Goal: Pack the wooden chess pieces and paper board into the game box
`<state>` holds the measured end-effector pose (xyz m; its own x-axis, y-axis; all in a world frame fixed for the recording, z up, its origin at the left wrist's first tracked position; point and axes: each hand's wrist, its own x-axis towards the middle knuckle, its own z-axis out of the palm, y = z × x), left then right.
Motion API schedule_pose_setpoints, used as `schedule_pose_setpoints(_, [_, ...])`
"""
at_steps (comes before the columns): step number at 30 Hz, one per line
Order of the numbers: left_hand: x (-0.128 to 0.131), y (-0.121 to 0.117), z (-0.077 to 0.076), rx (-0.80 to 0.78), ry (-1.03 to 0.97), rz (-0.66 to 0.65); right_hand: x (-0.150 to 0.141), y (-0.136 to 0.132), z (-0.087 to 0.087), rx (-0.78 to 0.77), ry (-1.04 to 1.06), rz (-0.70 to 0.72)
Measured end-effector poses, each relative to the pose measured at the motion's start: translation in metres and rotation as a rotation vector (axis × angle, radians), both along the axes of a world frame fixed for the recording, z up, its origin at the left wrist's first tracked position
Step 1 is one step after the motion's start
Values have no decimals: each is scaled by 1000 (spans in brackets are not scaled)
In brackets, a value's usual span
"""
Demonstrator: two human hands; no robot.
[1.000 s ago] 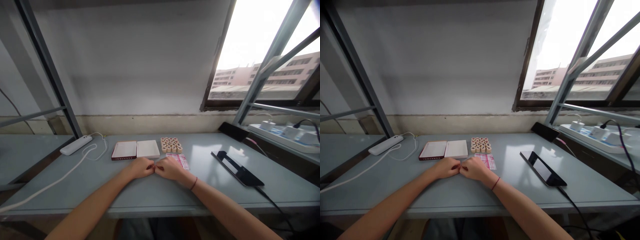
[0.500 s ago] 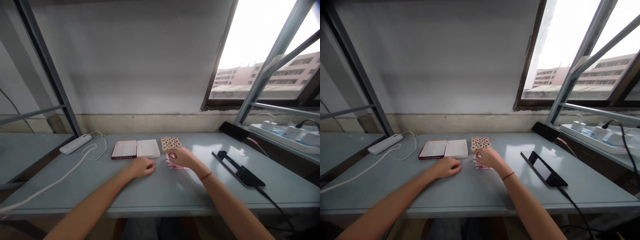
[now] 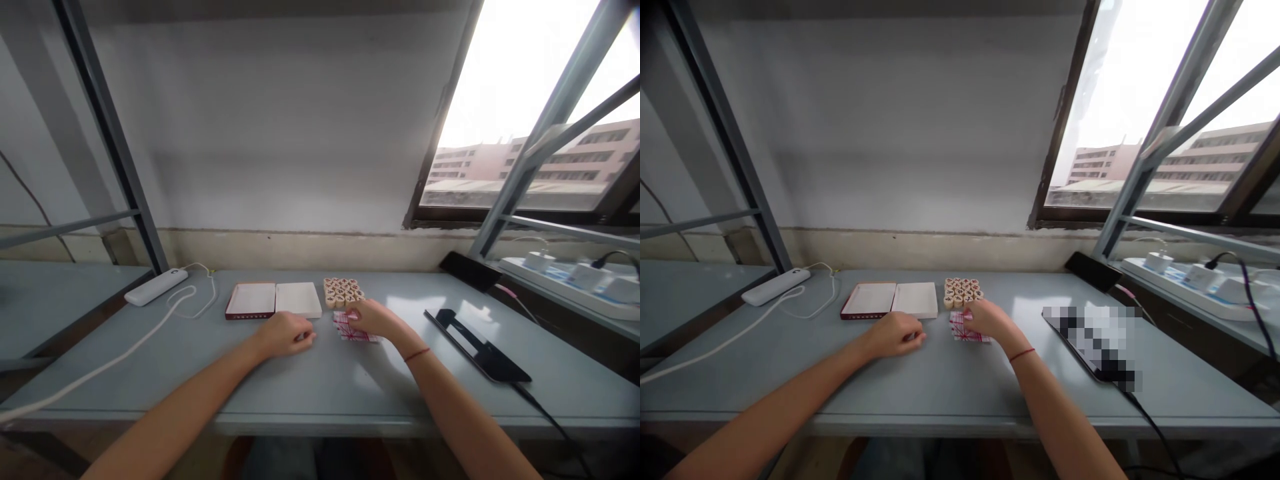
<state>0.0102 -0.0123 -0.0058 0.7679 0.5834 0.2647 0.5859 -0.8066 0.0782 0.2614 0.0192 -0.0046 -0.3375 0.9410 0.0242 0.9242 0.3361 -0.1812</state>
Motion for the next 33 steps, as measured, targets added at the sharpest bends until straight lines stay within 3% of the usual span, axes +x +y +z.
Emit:
schedule_pose_setpoints(4, [-3, 3, 9, 155, -107, 184, -5, 1, -4, 38, -14, -34])
schedule_pose_setpoints(8, [-17, 14, 10, 151, -60, 340, -6, -2, -1, 91, 18, 49])
schedule_pose_setpoints(13, [-27, 15, 9, 14, 71, 230, -13, -12, 24, 211, 246, 101])
schedule_pose_setpoints(17, [-27, 11, 19, -72, 18, 86, -42, -14, 48, 289, 229, 145])
schedule_pose_setpoints(20, [-36, 20, 27, -58, -116, 175, -70, -7, 56, 241, 107, 164])
schedule_pose_setpoints(24, [-48, 42, 30, 12, -128, 462, -97, 3, 46, 163, -33, 223])
schedule_pose_setpoints(29, [-42, 63, 25, -131, 139, 510, -101, 4, 23, 51, -66, 253])
schedule_pose_setpoints(33, [-34, 71, 18, -184, 150, 540, -93, 2, 12, 104, -58, 357])
